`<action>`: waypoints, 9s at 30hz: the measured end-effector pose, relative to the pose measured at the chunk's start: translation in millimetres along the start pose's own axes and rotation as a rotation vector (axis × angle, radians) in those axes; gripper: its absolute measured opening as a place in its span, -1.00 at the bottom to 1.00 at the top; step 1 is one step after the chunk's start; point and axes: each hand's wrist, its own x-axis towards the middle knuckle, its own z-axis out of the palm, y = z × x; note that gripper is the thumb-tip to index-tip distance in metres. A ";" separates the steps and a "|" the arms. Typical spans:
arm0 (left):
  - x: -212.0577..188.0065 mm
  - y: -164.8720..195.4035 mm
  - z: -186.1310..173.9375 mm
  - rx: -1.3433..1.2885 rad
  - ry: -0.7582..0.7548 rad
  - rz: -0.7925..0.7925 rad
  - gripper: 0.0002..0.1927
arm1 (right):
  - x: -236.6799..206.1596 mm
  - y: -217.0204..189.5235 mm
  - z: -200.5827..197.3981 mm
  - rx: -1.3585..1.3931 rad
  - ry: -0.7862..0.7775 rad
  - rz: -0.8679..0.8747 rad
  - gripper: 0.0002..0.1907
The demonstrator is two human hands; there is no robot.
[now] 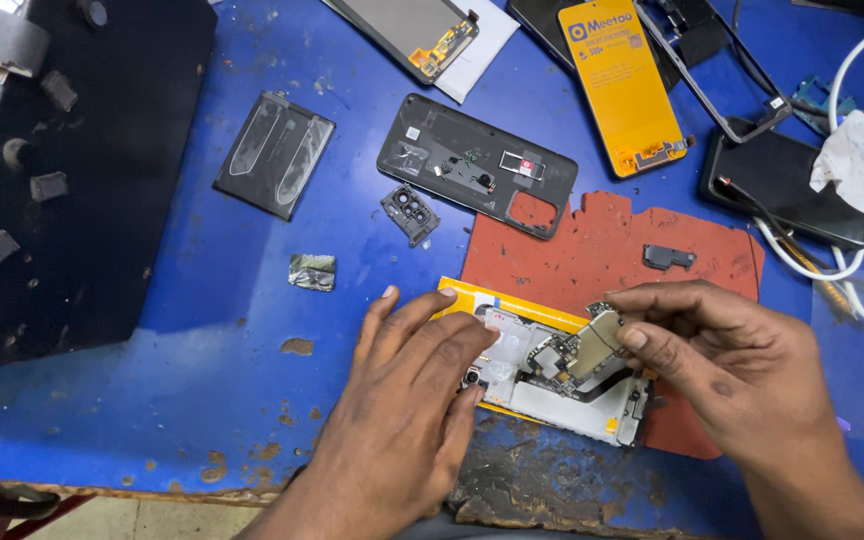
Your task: The person repairs a disassembled smartphone on a workbench. They lift the motherboard out of the phone frame, use a purple pry tool and a metal file-like tool on components, brush the board, reposition the board in the frame, and finally press the screen assembly onto the phone body.
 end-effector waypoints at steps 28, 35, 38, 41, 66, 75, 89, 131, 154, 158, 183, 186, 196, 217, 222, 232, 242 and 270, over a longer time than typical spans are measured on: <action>4.3 -4.1 0.8 0.148 -0.038 0.228 -0.70 | 8.8 17.5 11.1 -0.034 -0.065 -0.002 -0.72; 2.5 -0.7 4.8 0.092 -0.037 0.137 -0.53 | 8.5 18.4 10.0 -0.053 -0.062 -0.025 -0.71; 2.3 -0.5 4.0 0.062 -0.023 0.129 -0.51 | 7.0 15.6 10.3 -0.032 -0.048 0.005 -0.71; 0.7 -0.4 2.8 0.014 0.048 0.118 -0.53 | 4.5 8.7 10.9 -0.005 -0.059 0.011 -0.70; -2.3 -5.6 -11.3 -0.118 0.083 0.013 -0.59 | 20.1 -33.0 49.5 -0.273 -0.245 0.048 -0.71; -0.9 -5.1 -11.1 -0.109 0.034 -0.012 -0.52 | 29.1 -36.2 49.4 -0.326 -0.242 0.089 -0.71; -3.9 -11.0 -2.9 0.000 0.024 0.026 -0.54 | 33.6 -55.4 58.7 -0.445 -0.207 0.106 -0.72; -0.5 -5.4 0.3 0.030 0.046 0.000 -0.67 | 29.3 -53.5 52.8 -0.481 -0.223 0.131 -0.72; -0.9 -8.6 -1.6 0.048 0.019 0.035 -0.66 | 21.9 -55.0 51.0 -0.464 -0.227 0.175 -0.74; -1.3 -8.6 -1.4 0.048 0.019 0.035 -0.66 | 20.0 -55.0 51.5 -0.449 -0.174 0.177 -0.71; -0.6 -5.2 1.1 0.048 0.055 0.027 -0.69 | 30.6 -56.0 56.9 -0.557 -0.229 -0.173 -0.75; 2.5 -2.4 -1.2 0.057 0.039 0.016 -0.66 | 30.8 -54.7 56.4 -0.548 -0.225 -0.193 -0.78; 29.0 6.4 -20.7 0.068 -0.157 0.189 -0.15 | 30.4 -49.8 54.8 -0.473 -0.213 -0.202 -0.73; 41.1 2.4 -19.6 -0.118 -0.302 0.140 0.03 | -0.7 -26.1 20.9 -0.488 -0.182 -0.177 -0.82; 40.4 1.3 -16.1 -0.128 -0.300 0.116 -0.01 | -18.6 -18.4 24.1 -0.608 -0.163 -0.495 -0.80; 40.5 0.8 -14.0 -0.090 -0.295 0.136 -0.02 | -27.8 -5.9 -20.4 -0.283 -0.135 -0.143 -0.79; 41.4 0.7 -10.3 -0.105 -0.313 0.099 -0.05 | -61.6 4.5 -94.1 -0.992 0.297 -0.186 -0.72; 42.8 0.6 -11.5 -0.100 -0.278 0.145 -0.10 | 32.4 -3.4 -6.0 0.225 -0.352 0.159 -0.79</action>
